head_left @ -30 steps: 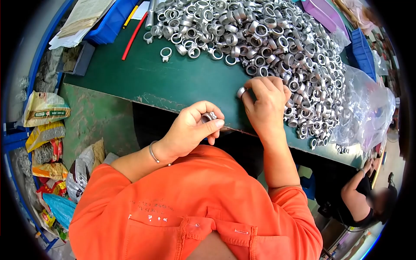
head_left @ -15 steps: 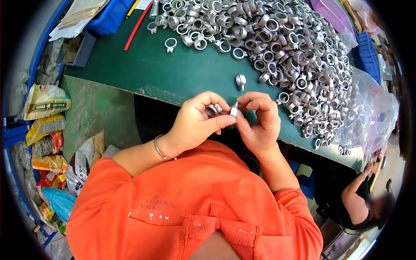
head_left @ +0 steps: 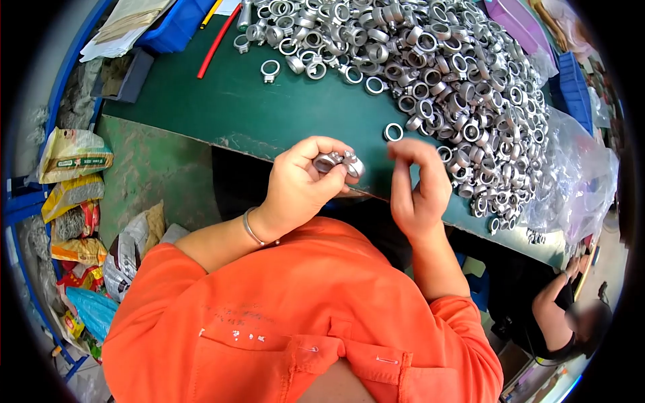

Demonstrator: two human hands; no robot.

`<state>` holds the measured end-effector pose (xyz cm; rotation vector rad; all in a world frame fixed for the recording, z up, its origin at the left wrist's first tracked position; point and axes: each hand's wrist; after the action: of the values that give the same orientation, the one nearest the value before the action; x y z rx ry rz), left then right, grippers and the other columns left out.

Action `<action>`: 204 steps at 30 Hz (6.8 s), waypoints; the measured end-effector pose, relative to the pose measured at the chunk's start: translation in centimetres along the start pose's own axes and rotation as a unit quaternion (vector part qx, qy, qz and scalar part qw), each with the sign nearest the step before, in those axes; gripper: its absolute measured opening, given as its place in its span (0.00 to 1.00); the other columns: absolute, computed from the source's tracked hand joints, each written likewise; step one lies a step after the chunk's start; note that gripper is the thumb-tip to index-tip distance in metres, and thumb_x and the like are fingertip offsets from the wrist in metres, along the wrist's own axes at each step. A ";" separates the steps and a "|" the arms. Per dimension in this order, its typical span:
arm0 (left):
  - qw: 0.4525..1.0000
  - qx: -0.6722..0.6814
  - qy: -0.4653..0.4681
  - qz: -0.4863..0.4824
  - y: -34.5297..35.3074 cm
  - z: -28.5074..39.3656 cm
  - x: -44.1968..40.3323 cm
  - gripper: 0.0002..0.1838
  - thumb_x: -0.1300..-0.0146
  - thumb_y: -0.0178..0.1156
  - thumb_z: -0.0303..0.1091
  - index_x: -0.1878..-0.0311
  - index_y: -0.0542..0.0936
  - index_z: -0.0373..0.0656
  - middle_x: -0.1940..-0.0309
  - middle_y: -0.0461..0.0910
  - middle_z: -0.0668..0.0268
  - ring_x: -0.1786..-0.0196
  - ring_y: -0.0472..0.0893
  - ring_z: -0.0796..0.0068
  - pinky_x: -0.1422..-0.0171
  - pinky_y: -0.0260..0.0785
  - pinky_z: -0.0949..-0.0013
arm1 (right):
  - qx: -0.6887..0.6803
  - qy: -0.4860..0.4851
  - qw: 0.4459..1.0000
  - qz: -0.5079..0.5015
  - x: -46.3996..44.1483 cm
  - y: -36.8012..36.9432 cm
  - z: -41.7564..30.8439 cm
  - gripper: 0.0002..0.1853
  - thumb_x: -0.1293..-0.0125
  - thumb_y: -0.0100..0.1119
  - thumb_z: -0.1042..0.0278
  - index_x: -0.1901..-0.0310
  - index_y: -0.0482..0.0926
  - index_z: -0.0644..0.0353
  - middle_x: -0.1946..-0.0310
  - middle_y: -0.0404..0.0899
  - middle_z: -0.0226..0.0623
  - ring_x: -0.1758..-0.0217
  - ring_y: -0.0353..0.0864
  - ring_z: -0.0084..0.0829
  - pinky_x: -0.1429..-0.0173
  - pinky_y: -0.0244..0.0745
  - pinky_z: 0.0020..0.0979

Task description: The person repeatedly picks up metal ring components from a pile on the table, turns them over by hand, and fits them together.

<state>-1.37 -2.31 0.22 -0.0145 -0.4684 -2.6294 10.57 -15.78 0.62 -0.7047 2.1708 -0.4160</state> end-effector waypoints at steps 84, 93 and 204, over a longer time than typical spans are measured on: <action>0.990 -0.074 -0.013 -0.120 0.3 0.6 -1.0 0.10 0.44 0.61 0.18 0.59 0.74 0.33 0.65 0.77 0.64 0.61 0.79 0.79 0.57 0.74 0.77 | -0.019 -0.064 0.996 -0.050 1.1 -0.7 -0.9 0.13 0.56 0.62 0.88 0.68 0.76 0.63 0.61 0.75 0.42 0.63 0.77 0.35 0.62 0.76 0.29; 0.997 -0.001 -0.005 -0.077 0.3 0.2 -0.6 0.06 0.39 0.54 0.18 0.59 0.76 0.30 0.62 0.79 0.58 0.61 0.81 0.71 0.54 0.77 0.71 | 0.264 0.046 0.963 -0.024 -1.2 -0.4 1.4 0.15 0.47 0.58 0.80 0.56 0.72 0.68 0.58 0.71 0.49 0.59 0.71 0.47 0.55 0.69 0.39; 0.923 0.289 -0.242 -0.073 -1.1 1.1 -0.9 0.14 0.38 0.49 0.25 0.49 0.72 0.35 0.68 0.79 0.57 0.79 0.70 0.82 0.82 0.59 0.82 | 0.316 0.047 0.942 -0.105 -1.4 -1.9 0.8 0.10 0.48 0.59 0.76 0.63 0.74 0.65 0.61 0.71 0.42 0.59 0.72 0.43 0.61 0.72 0.38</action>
<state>-1.13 -0.65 0.82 -0.4608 -1.4469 -2.5050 12.57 -16.42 1.93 -0.5497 1.8806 -1.2129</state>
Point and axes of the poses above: each hand's wrist, its own x-axis away from the middle knuckle, its own y-axis out of the palm, z = x × y
